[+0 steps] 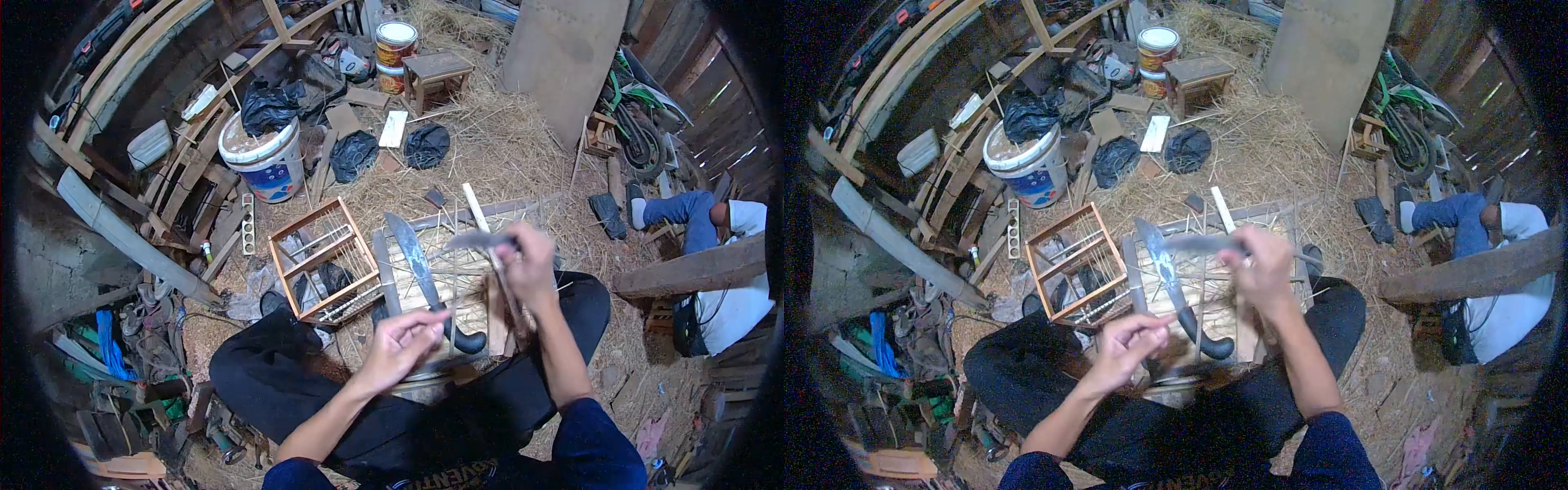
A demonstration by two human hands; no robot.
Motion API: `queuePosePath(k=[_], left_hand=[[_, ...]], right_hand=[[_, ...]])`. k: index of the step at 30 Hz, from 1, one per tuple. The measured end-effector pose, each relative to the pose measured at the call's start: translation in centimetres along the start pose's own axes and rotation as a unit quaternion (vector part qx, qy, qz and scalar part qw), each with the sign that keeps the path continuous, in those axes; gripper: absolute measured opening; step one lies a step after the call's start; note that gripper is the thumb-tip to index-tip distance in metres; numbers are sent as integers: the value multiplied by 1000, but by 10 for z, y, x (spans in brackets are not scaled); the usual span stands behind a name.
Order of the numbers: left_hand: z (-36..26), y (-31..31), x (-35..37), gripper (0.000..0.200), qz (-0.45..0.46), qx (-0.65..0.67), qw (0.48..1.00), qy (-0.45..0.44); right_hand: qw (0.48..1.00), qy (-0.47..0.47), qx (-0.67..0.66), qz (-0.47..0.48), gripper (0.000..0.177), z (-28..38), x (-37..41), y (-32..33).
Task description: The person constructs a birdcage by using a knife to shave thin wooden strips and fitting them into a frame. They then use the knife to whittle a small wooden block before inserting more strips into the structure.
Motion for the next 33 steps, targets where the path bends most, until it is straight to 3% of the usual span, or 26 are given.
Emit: queuePosePath(k=[1,4,6,8,12,17,20,26,30,33], left_hand=[[3,-4,0,34,15,-59,998,-35],[11,-3,-4,35,-20,19,1000,14],[5,3,-7,35,-81,60,995,1],[4,8,-6,36,-97,47,994,6],[2,10,-8,37,-101,80,992,-11],[-2,13,-12,34,-112,132,985,-17],[1,13,-13,35,-110,154,982,-21],[1,6,-14,37,-98,108,989,-2],[11,6,-10,36,-54,126,990,11],[12,7,-10,33,-76,93,993,12]], right_hand=[[1000,3,27,-13,43,-4,-5,10],[998,41,44,-26,48,-2,-2,11],[1000,4,1,-16,49,-1,5,2],[1000,-13,-8,-4,48,0,6,-1],[989,-139,-28,-38,50,-3,5,1],[998,-56,-34,-11,61,11,8,-6],[997,52,-39,39,55,20,24,-27],[983,83,-92,138,42,57,27,-37],[975,84,-169,114,43,51,25,-37],[977,81,-168,105,41,49,24,-37]])
Point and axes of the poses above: each hand's wrist, its own x-axis away from the middle knuckle, its own y-axis out of the back of the hand, z = x × y, the point moved 3 cm from there along -x, towards the middle knuckle, and after that the axes turned 5 degrees about -z, right-handed, at the moved point
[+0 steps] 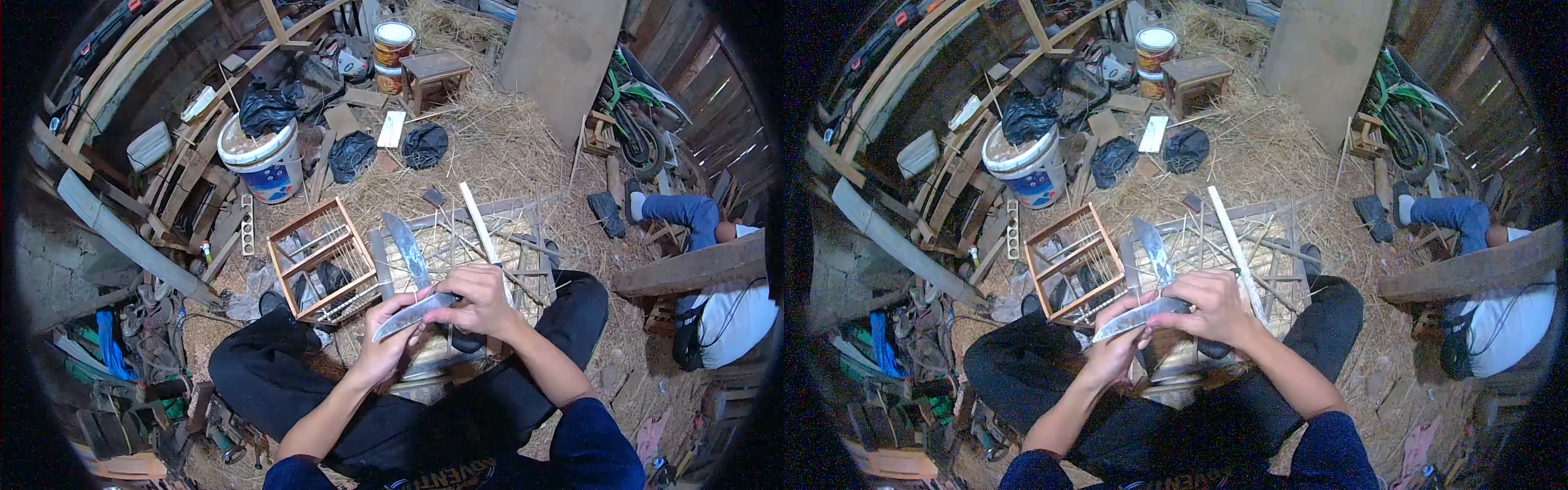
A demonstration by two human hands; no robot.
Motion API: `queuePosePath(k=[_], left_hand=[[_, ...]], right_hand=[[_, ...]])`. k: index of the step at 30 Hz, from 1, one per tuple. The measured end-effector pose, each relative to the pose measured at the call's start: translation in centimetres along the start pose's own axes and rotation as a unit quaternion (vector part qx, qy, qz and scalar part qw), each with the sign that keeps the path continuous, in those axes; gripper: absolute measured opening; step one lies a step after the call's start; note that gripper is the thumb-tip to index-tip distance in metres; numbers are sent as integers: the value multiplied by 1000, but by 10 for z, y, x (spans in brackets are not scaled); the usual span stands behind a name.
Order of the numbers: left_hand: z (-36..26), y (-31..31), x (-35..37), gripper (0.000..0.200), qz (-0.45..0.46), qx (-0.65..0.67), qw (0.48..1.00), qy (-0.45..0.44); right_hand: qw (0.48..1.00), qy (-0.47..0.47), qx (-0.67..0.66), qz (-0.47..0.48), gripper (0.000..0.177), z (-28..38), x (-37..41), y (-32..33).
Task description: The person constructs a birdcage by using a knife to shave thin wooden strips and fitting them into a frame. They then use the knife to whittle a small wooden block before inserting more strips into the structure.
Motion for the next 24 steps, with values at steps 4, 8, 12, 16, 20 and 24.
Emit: queuePosePath(k=[4,8,12,16,20,24], left_hand=[[-2,2,2,29,-4,-56,998,-22],[-3,1,-1,28,-28,-110,991,-72],[-5,-3,-3,31,-15,-88,993,-78],[-3,-2,-1,34,12,-36,999,-29],[-6,-4,1,34,31,-14,999,-10],[-7,-5,1,33,54,-3,998,-14]], right_hand=[[999,3,24,38,39,5,0,5],[999,5,24,24,39,6,-2,2],[999,6,34,21,39,1,-1,6],[999,26,43,12,40,3,-2,9],[998,46,45,-3,43,4,-4,10],[996,62,63,-2,46,6,-4,12]])
Point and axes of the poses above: each hand's wrist, its own x-axis away from the middle knuckle, its own y-axis out of the back of the hand, z = x × y, the point moved 3 cm from there along -x, towards the middle knuckle, and after that the axes turned 5 degrees about -z, right-handed, at the moved point
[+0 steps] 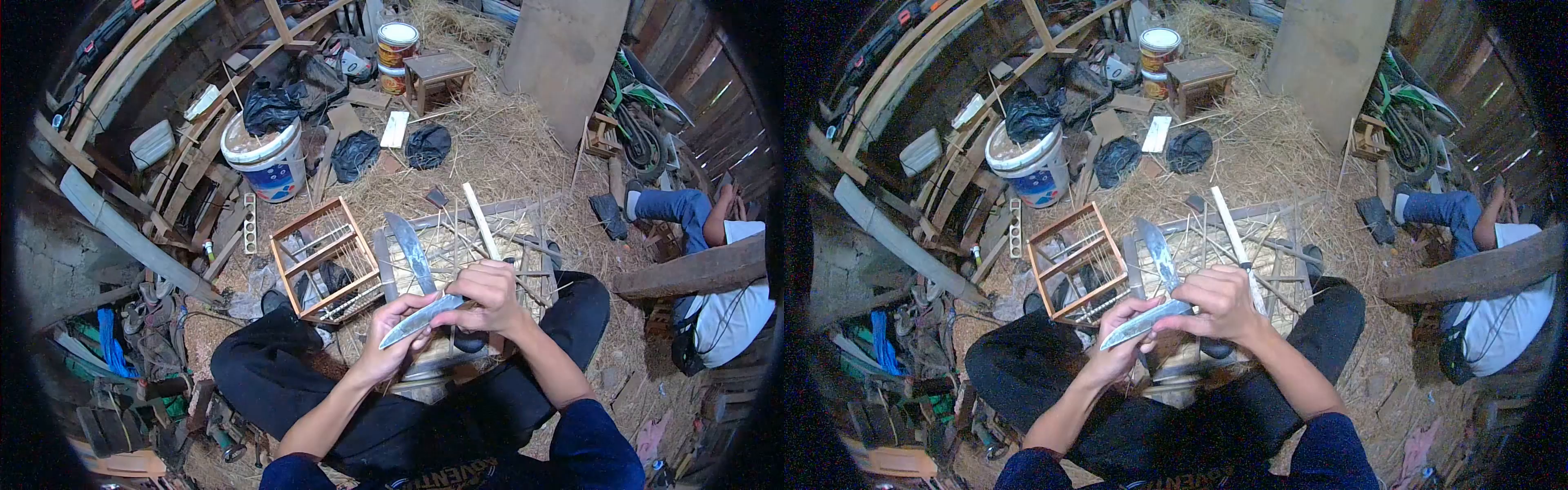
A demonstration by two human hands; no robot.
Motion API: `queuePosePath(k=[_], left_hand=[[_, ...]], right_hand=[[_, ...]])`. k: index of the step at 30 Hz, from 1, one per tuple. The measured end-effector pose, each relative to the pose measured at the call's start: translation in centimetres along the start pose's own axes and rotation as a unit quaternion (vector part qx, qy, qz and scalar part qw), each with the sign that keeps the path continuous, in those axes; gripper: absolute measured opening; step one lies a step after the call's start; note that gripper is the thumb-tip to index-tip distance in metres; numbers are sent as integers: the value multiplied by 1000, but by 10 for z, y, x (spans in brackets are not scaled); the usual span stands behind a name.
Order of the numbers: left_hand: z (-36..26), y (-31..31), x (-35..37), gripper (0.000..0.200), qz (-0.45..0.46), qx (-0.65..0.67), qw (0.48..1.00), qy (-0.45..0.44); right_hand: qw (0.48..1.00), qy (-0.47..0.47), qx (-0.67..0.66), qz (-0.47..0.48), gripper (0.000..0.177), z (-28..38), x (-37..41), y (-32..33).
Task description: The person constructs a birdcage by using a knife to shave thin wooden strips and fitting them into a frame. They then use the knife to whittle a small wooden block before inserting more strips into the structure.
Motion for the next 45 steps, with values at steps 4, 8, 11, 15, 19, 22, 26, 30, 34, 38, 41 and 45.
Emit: queuePosePath(k=[4,8,11,15,19,22,26,30,34,38,41,45], left_hand=[[0,-1,0,32,-15,18,1000,12],[7,-4,11,30,10,-35,999,27],[7,-6,8,32,-2,-43,999,10],[3,5,4,39,-38,-16,999,0],[-1,5,2,39,-43,-45,998,-11],[-5,7,0,37,-58,-43,996,-42],[-10,8,2,35,-84,-83,992,-48],[-8,9,0,32,-101,-121,985,-65],[-4,9,-1,32,-102,-163,976,-102],[-14,0,3,32,-88,-269,951,-123],[-14,-5,4,31,-82,-245,956,-138],[-10,-4,5,30,-76,-242,956,-146]], right_hand=[[999,-25,13,-28,42,-8,3,4],[974,-174,65,-128,36,-54,5,40],[966,-193,104,-134,34,-54,6,53],[969,-207,65,-122,31,-48,7,44],[960,-230,62,-146,37,-53,11,47],[957,-238,56,-157,44,-51,12,44],[970,-171,41,-171,48,-41,10,35],[988,-115,21,-96,44,-25,8,16],[995,-85,-14,-50,41,-9,7,-2],[997,-69,-38,-15,40,-4,10,-14],[997,-59,-41,6,41,-7,10,-13],[999,-21,-26,-18,44,-8,10,-10]])
Point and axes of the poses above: each hand's wrist, its own x-axis away from the middle knuckle, its own y-axis out of the back of the hand, z = x × y, the point moved 3 cm from there along -x, towards the middle knuckle, and after that the axes turned 5 degrees about -z, right-handed, at the moved point
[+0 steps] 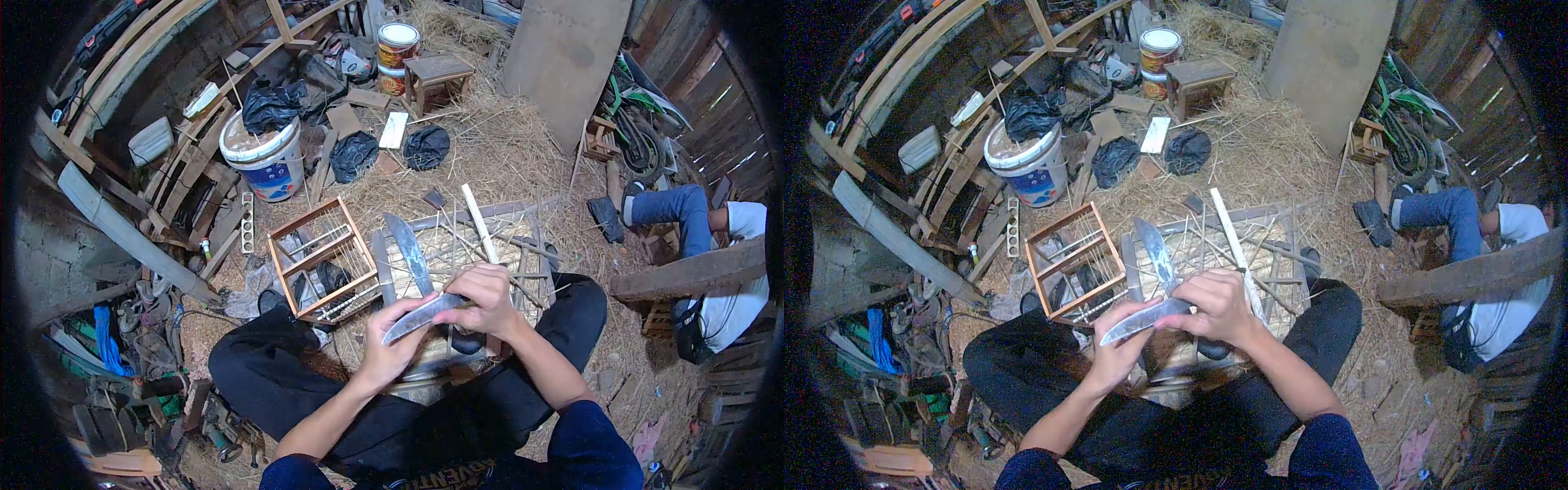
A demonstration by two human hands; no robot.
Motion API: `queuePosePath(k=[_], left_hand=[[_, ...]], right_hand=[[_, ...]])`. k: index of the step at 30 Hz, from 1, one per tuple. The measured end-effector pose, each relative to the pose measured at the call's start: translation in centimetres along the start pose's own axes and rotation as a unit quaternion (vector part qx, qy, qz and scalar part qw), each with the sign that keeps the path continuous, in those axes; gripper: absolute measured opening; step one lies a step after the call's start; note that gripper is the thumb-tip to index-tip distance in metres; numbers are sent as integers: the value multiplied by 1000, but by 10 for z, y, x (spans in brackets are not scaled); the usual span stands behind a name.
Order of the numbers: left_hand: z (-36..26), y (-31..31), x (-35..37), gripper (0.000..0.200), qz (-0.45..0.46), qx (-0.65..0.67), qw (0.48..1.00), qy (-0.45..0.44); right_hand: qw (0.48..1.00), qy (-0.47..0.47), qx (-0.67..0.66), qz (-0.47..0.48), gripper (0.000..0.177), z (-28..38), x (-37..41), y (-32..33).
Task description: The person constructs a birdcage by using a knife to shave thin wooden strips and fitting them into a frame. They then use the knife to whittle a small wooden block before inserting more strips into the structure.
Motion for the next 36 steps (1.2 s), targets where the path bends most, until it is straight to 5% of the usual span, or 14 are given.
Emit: queuePosePath(k=[8,12,14,16,23,36], left_hand=[[-2,-1,-1,29,18,29,999,22],[-5,-8,13,27,71,75,993,54],[-2,-16,17,26,93,5,996,4],[7,-12,13,27,50,68,994,74],[7,6,3,31,-51,113,988,89],[5,5,-10,25,-65,154,981,95]], right_hand=[[999,23,45,14,39,3,-7,11],[967,-203,83,-126,26,-41,-8,44],[946,-234,148,-169,38,-64,-6,72],[941,-267,92,-188,41,-65,-2,80],[968,-188,83,-141,37,-43,1,54],[992,-72,72,-68,43,-28,0,24]])
Point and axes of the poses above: each hand's wrist, its own x-axis away from the middle knuckle, its own y-axis out of the back of the hand, z = x × y, the point moved 3 cm from there along -x, towards the middle knuckle, and after that the axes turned 5 degrees about -z, right-handed, at the moved point
